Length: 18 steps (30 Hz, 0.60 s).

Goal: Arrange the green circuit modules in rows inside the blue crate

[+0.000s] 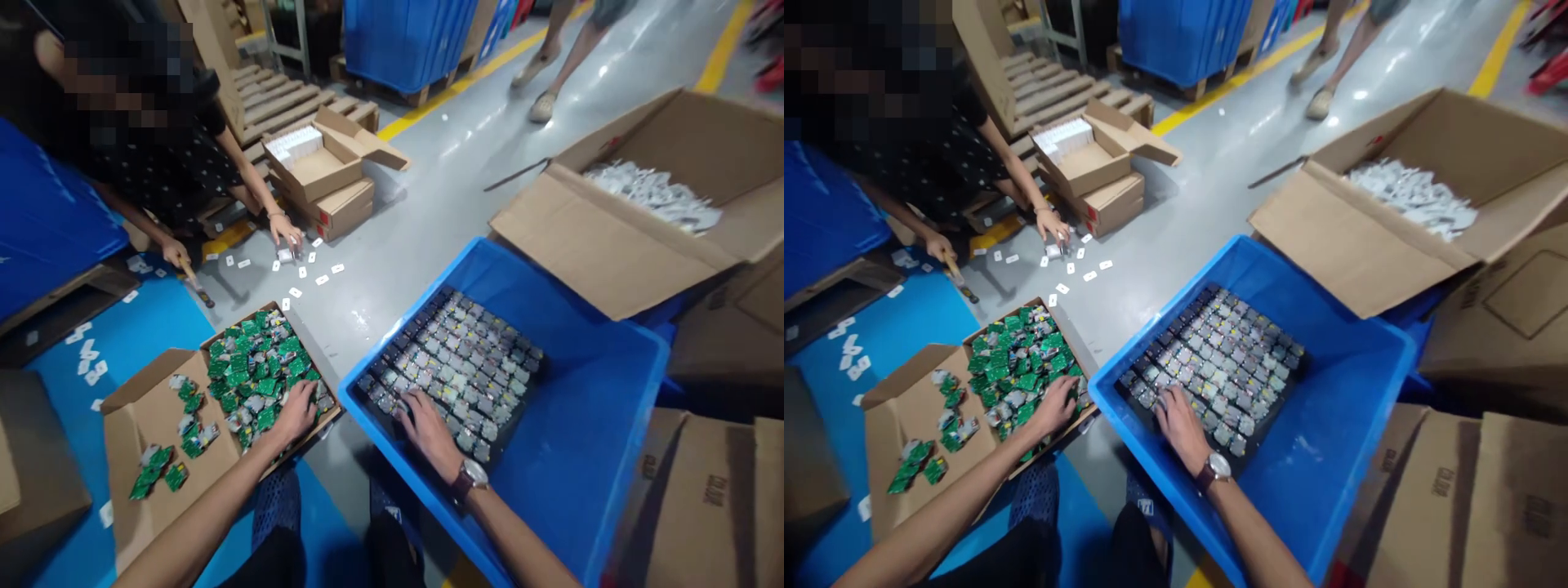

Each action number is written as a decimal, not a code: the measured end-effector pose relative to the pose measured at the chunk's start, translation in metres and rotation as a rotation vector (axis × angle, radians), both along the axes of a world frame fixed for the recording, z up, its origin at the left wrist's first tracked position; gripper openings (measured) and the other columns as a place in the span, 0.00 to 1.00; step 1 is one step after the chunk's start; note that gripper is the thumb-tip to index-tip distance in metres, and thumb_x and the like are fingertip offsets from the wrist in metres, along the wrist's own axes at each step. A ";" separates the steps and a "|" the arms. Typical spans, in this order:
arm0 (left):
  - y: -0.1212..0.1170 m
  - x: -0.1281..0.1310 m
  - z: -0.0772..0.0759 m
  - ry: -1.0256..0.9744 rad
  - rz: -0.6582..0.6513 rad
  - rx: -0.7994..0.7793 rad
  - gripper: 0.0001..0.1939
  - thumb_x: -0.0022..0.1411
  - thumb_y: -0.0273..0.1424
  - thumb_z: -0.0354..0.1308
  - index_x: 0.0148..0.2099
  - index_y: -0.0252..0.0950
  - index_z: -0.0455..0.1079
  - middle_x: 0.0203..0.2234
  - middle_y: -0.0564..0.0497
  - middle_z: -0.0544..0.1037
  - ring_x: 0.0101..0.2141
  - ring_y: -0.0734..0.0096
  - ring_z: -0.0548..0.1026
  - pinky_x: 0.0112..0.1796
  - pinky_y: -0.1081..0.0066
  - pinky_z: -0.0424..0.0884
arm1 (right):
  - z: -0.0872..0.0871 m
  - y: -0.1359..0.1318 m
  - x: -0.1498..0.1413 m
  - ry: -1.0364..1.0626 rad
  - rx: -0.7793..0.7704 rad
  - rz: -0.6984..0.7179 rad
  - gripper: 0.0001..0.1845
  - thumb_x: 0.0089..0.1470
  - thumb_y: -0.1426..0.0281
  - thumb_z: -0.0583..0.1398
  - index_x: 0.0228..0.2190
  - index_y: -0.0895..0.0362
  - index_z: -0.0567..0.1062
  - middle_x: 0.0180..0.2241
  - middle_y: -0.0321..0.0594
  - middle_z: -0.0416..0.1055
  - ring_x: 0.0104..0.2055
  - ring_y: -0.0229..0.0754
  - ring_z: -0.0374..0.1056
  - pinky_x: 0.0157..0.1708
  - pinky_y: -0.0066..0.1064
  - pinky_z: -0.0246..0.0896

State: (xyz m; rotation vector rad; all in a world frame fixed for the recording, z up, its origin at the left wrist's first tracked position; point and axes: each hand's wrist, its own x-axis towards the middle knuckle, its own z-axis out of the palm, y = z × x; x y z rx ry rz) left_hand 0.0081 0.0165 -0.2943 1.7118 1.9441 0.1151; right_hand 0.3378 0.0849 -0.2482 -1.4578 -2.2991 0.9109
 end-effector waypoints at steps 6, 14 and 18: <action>0.008 0.022 -0.002 0.026 0.020 -0.086 0.30 0.56 0.30 0.59 0.61 0.33 0.60 0.55 0.35 0.67 0.55 0.47 0.70 0.52 0.57 0.69 | 0.067 -0.007 -0.026 0.296 0.110 -0.042 0.15 0.66 0.65 0.54 0.51 0.51 0.75 0.49 0.47 0.73 0.53 0.48 0.71 0.56 0.45 0.70; 0.005 0.014 0.003 -0.029 0.017 -0.160 0.26 0.56 0.30 0.59 0.57 0.38 0.61 0.51 0.40 0.74 0.51 0.51 0.75 0.49 0.59 0.70 | 0.108 -0.027 -0.062 0.458 0.119 0.010 0.15 0.65 0.69 0.57 0.50 0.49 0.76 0.49 0.48 0.74 0.53 0.48 0.72 0.56 0.45 0.70; -0.001 0.012 -0.003 -0.106 0.048 -0.159 0.32 0.56 0.30 0.61 0.63 0.41 0.59 0.52 0.41 0.75 0.53 0.49 0.73 0.52 0.58 0.69 | 0.115 -0.027 -0.075 0.498 0.121 0.051 0.15 0.64 0.70 0.57 0.50 0.50 0.77 0.48 0.47 0.75 0.52 0.47 0.72 0.54 0.44 0.71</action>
